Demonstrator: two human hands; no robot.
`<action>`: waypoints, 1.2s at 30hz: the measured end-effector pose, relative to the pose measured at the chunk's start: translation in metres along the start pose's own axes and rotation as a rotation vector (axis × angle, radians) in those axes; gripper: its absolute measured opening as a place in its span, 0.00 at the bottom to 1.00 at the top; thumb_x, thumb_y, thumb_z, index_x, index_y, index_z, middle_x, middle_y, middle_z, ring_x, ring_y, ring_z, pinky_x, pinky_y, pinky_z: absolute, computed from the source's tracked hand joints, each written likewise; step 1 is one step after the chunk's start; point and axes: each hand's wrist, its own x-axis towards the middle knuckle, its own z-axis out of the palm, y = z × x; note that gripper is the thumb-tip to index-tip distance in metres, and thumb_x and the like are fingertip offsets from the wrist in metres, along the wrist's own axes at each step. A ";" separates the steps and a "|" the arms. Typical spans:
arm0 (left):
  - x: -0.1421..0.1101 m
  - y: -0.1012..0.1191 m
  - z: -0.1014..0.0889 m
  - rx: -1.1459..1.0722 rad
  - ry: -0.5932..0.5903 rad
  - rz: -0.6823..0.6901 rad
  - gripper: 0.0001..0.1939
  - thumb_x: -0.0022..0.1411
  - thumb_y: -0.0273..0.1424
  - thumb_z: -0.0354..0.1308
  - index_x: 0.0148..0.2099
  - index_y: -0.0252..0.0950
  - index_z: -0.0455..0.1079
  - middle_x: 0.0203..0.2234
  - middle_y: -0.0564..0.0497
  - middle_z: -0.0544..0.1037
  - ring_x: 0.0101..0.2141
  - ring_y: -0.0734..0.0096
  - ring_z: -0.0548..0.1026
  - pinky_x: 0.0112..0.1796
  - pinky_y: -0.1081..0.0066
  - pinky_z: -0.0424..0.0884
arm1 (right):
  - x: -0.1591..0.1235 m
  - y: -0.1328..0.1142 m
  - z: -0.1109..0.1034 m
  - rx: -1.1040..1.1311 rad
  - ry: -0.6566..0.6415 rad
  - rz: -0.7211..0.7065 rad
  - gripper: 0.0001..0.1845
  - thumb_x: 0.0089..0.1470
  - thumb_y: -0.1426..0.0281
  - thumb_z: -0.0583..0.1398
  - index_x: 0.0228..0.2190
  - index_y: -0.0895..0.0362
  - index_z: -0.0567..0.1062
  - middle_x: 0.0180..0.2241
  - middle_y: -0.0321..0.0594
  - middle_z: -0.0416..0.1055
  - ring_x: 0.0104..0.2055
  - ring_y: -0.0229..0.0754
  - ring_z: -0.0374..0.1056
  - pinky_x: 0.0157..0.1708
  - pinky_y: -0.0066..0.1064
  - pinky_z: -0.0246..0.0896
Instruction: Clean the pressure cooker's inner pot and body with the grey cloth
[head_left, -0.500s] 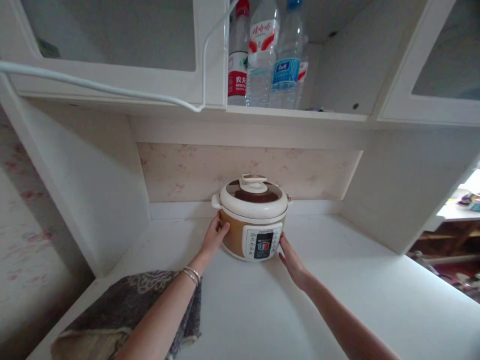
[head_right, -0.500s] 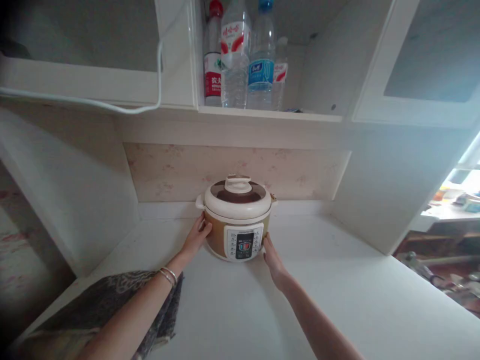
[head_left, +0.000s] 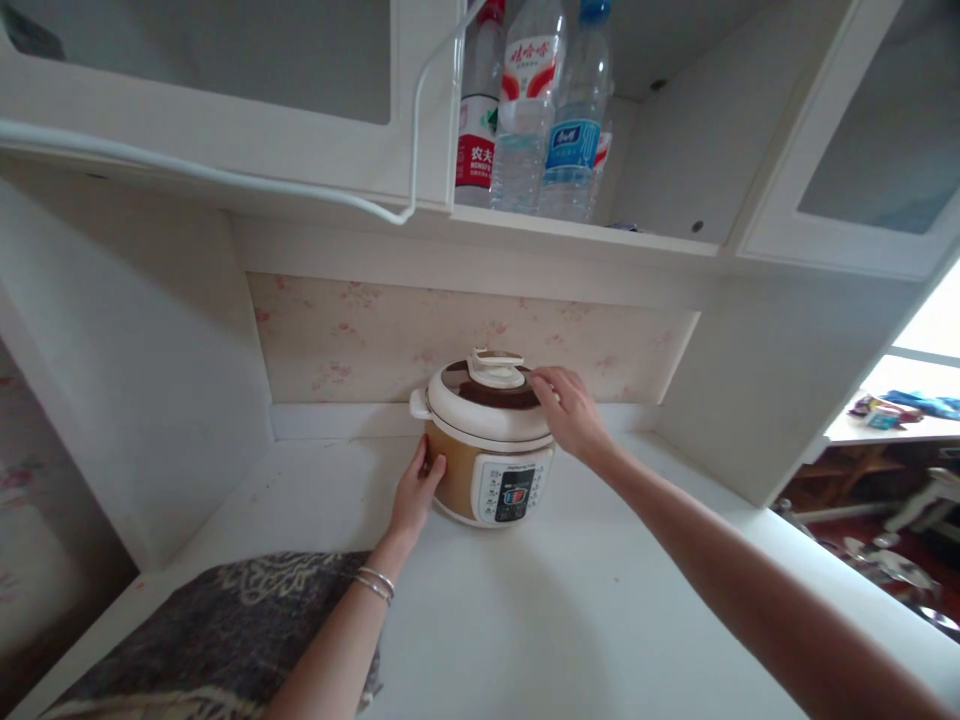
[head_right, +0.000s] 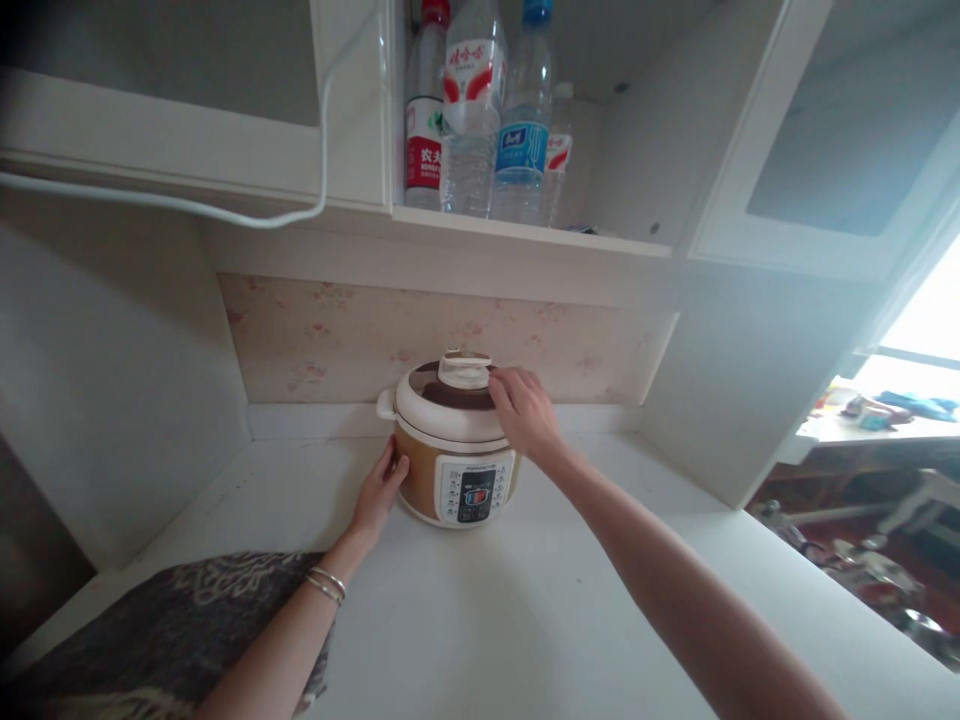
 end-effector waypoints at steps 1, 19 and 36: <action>-0.001 -0.002 -0.001 0.009 -0.001 0.000 0.41 0.61 0.50 0.57 0.69 0.39 0.51 0.63 0.46 0.63 0.61 0.59 0.64 0.59 0.64 0.61 | 0.015 -0.008 0.003 -0.060 -0.050 -0.066 0.23 0.65 0.56 0.45 0.47 0.54 0.73 0.48 0.45 0.72 0.53 0.48 0.63 0.54 0.40 0.56; -0.007 -0.014 -0.007 -0.051 -0.063 0.003 0.41 0.60 0.47 0.59 0.69 0.37 0.50 0.67 0.46 0.55 0.64 0.60 0.58 0.63 0.63 0.54 | 0.106 -0.018 0.052 -0.634 -0.696 -0.145 0.28 0.65 0.51 0.42 0.58 0.51 0.63 0.51 0.51 0.69 0.49 0.55 0.70 0.47 0.45 0.61; -0.005 -0.014 -0.007 -0.085 -0.053 -0.015 0.42 0.58 0.48 0.61 0.68 0.38 0.53 0.67 0.46 0.55 0.64 0.59 0.58 0.62 0.64 0.54 | 0.132 -0.006 0.050 -0.672 -0.608 -0.040 0.27 0.65 0.53 0.43 0.54 0.51 0.69 0.49 0.56 0.70 0.51 0.60 0.66 0.46 0.55 0.59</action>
